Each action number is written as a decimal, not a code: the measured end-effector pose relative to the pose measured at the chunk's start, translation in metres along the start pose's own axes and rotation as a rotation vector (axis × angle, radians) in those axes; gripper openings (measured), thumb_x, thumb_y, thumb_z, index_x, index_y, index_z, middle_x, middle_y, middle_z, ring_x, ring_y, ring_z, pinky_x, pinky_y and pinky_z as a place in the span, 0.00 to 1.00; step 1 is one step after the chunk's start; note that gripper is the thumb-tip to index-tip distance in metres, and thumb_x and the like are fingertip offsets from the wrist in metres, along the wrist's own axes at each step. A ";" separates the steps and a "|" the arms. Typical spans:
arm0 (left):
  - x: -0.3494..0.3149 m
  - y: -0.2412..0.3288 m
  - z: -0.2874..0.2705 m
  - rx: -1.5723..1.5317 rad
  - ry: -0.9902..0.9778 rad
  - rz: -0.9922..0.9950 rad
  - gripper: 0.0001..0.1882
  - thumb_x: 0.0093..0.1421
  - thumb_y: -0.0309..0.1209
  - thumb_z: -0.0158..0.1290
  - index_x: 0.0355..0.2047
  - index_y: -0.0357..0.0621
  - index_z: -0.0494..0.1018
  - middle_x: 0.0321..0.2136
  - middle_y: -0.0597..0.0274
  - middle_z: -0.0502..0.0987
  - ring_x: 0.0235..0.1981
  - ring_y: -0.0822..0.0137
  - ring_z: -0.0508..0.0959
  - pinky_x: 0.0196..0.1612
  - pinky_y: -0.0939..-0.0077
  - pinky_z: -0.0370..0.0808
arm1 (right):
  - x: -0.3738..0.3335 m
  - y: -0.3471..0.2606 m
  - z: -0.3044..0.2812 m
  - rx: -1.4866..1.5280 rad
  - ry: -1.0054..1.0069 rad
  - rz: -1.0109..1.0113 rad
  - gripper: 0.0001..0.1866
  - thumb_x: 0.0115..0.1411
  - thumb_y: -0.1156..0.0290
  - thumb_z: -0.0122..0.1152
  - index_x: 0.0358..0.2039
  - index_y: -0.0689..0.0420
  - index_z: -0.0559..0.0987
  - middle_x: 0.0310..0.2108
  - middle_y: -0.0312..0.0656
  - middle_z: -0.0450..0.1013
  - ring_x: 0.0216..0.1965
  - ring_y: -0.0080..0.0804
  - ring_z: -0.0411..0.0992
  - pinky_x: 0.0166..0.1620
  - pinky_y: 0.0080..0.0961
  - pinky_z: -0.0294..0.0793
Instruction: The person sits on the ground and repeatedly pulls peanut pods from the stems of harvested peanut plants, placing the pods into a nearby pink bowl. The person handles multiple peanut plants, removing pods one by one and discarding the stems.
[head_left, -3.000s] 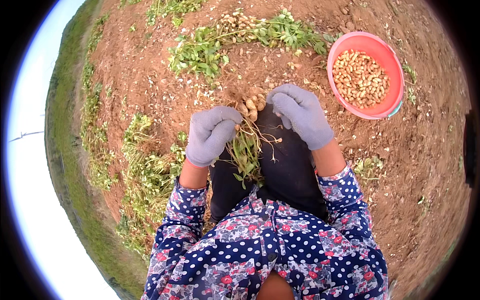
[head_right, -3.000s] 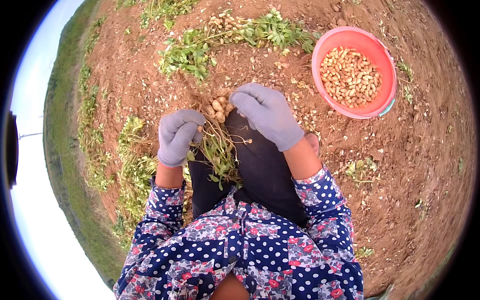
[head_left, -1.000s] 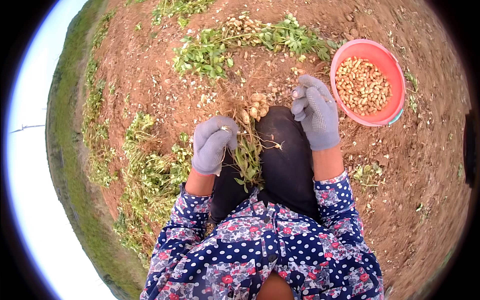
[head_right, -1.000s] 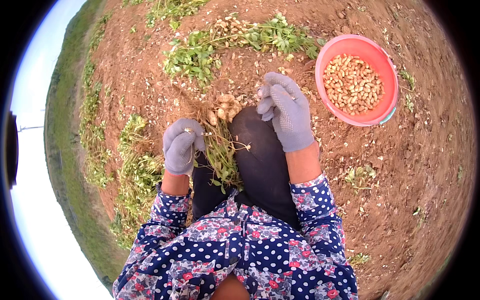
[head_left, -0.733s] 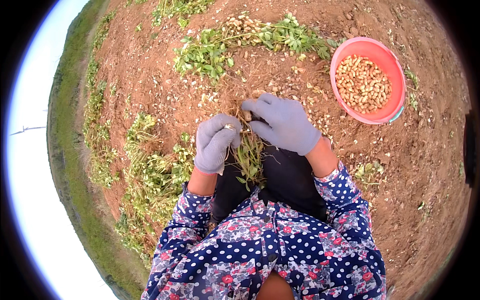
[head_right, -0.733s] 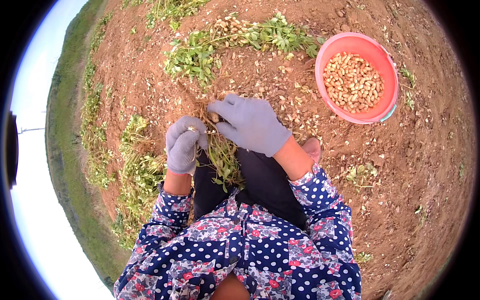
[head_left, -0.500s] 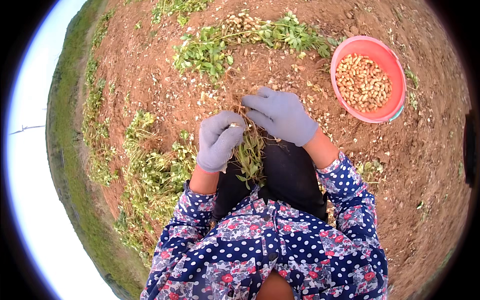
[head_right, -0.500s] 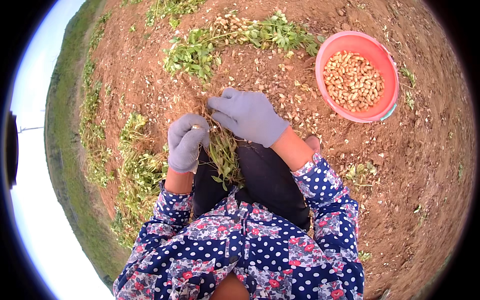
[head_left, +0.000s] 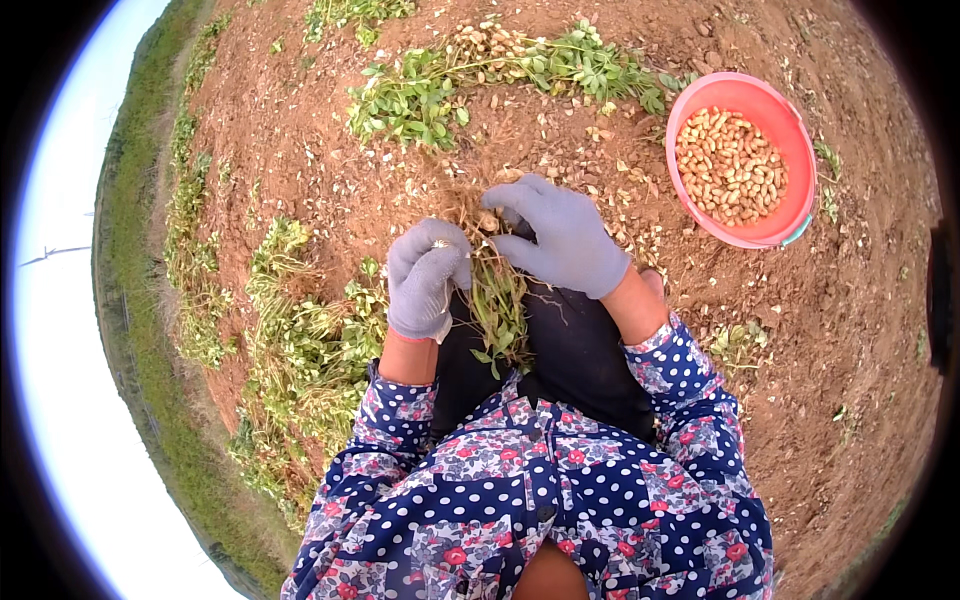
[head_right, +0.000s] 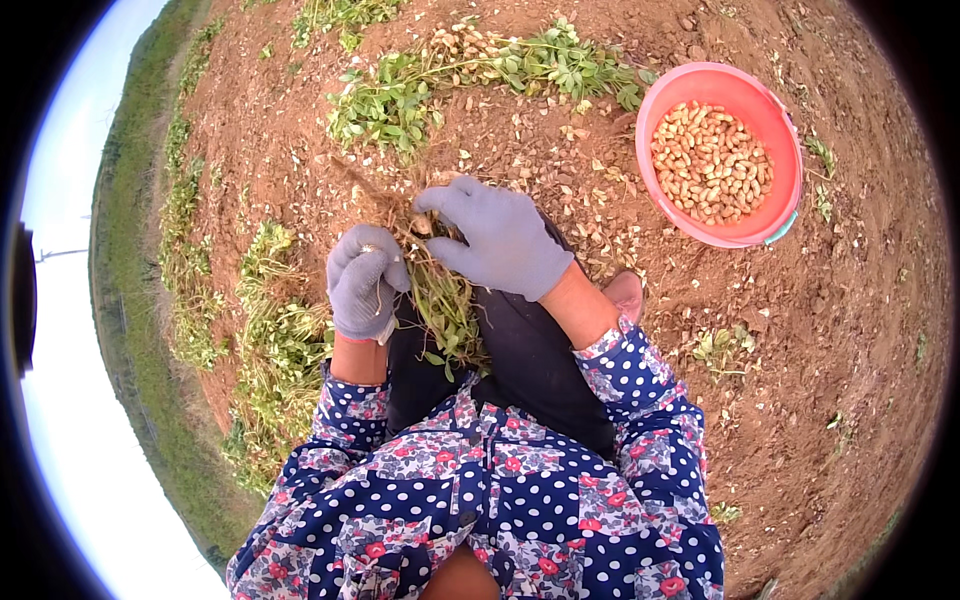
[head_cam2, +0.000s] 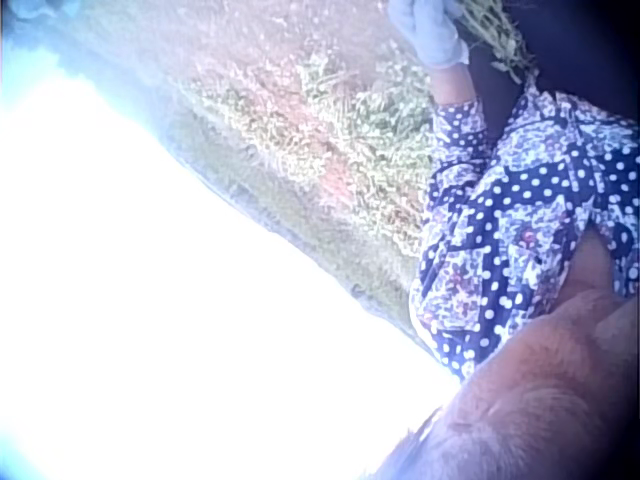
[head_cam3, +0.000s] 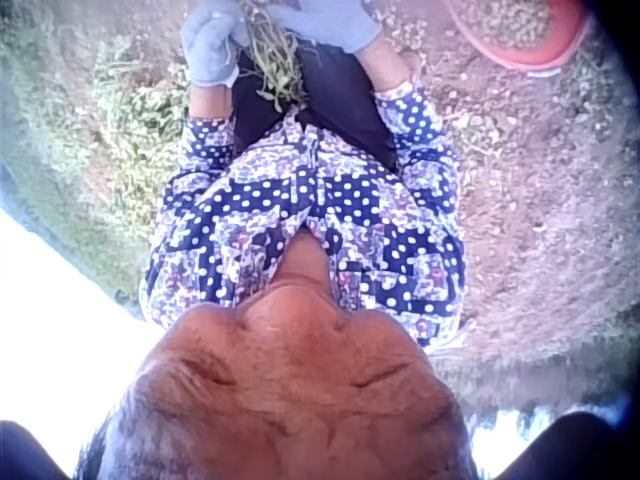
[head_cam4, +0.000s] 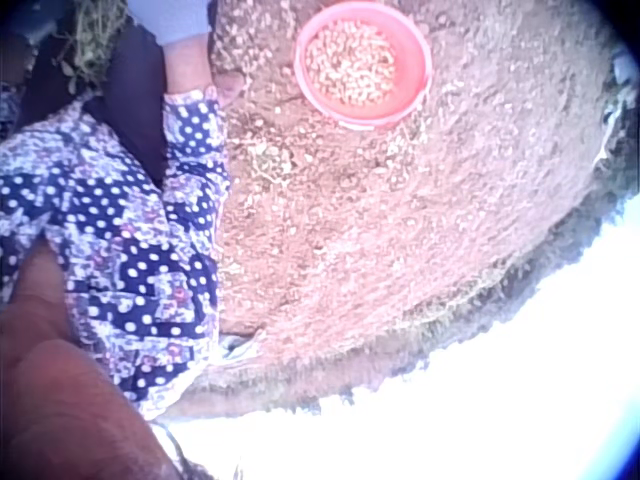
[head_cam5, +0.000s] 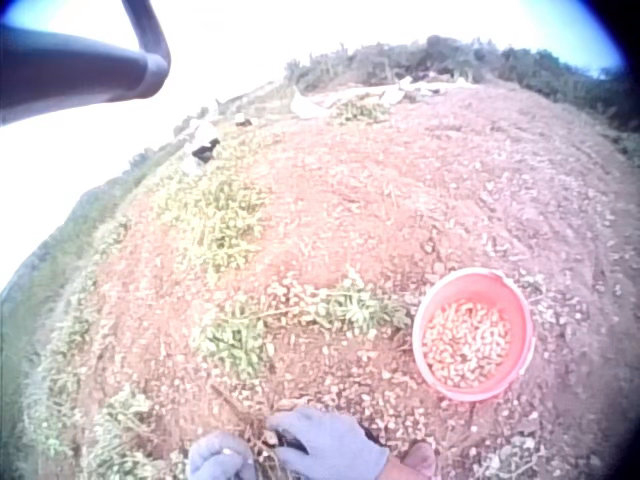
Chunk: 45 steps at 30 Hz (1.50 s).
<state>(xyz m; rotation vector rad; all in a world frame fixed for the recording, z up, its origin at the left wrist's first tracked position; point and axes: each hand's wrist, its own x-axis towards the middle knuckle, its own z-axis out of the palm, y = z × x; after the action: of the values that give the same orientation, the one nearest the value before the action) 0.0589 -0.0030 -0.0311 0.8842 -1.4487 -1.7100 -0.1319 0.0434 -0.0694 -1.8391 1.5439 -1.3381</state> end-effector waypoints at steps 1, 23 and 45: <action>-0.001 -0.001 -0.002 0.007 -0.025 0.002 0.07 0.53 0.26 0.49 0.28 0.35 0.74 0.22 0.63 0.73 0.20 0.73 0.72 0.25 0.79 0.68 | 0.002 -0.001 -0.001 -0.053 -0.015 -0.018 0.14 0.56 0.62 0.61 0.43 0.49 0.76 0.32 0.40 0.73 0.33 0.41 0.76 0.33 0.37 0.75; 0.006 -0.006 0.017 0.066 -0.049 0.011 0.04 0.53 0.25 0.49 0.25 0.37 0.73 0.18 0.66 0.70 0.16 0.76 0.68 0.21 0.81 0.64 | 0.002 0.019 0.014 0.884 0.321 0.365 0.13 0.68 0.65 0.49 0.40 0.61 0.78 0.20 0.32 0.68 0.18 0.17 0.65 0.22 0.15 0.65; 0.015 -0.012 0.012 -0.046 0.048 0.023 0.07 0.59 0.24 0.49 0.36 0.37 0.74 0.18 0.66 0.73 0.16 0.77 0.70 0.20 0.83 0.65 | -0.072 -0.069 0.041 1.231 -0.211 0.623 0.18 0.71 0.58 0.43 0.40 0.60 0.74 0.16 0.32 0.63 0.12 0.16 0.57 0.16 0.16 0.56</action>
<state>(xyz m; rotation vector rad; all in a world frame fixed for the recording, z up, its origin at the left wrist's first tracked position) 0.0399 -0.0087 -0.0421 0.8751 -1.3778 -1.6870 -0.0561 0.1195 -0.0645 -0.6223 0.7108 -1.2378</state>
